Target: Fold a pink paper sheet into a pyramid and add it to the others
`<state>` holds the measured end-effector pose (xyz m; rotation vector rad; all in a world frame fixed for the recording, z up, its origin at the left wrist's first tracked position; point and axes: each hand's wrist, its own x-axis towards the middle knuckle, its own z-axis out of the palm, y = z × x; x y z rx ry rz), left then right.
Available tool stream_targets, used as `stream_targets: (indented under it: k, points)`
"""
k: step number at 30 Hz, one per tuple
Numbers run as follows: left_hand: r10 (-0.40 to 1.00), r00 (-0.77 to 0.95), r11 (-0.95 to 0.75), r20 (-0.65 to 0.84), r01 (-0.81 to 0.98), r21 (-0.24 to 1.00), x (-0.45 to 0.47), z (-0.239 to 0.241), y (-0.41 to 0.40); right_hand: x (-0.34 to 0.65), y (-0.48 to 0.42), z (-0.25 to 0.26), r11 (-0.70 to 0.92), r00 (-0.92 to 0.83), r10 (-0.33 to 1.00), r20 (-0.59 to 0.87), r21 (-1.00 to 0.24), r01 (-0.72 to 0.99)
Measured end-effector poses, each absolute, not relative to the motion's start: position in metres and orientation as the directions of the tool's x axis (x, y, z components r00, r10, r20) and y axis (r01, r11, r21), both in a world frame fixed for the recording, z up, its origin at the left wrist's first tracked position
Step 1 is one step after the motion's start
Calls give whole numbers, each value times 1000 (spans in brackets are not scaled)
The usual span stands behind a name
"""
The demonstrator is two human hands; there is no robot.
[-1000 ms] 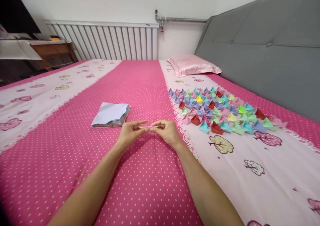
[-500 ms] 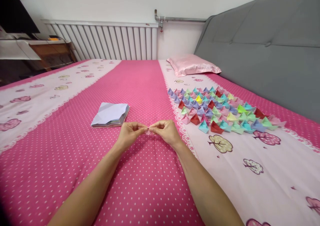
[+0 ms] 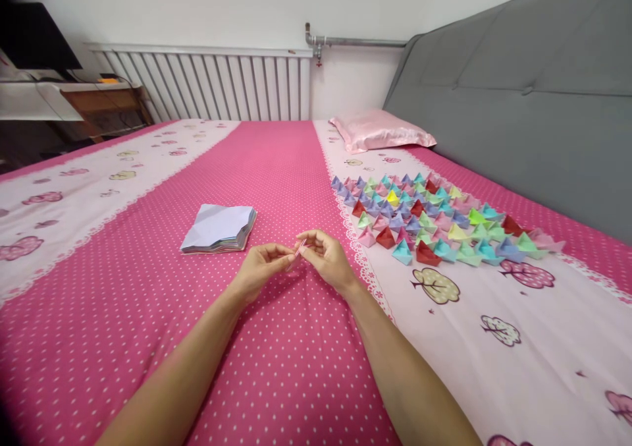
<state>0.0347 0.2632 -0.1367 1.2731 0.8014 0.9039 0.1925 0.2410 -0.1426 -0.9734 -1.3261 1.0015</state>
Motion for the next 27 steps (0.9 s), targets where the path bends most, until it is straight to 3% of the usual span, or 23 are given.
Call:
stream_targets:
  k: [14, 16, 21, 23, 27]
  points:
    - [891, 454, 70, 16, -171, 983, 37, -132, 259, 186, 239, -144, 219, -52, 971, 232, -959, -181]
    - [906, 422, 54, 14, -149, 987, 39, -134, 259, 184, 237, -142, 234, -34, 970, 240, -965, -119]
    - [939, 322, -70, 119, -159, 985, 47, -138, 259, 178, 233, -140, 355, 28, 926, 376, -894, 275]
    - [948, 292, -64, 127, -215, 974, 48, -138, 259, 177, 234, -141, 380, 57, 908, 416, -872, 308]
    - [955, 276, -44, 110, -235, 971, 47, -137, 260, 178, 237, -144, 408, 68, 900, 431, -887, 217]
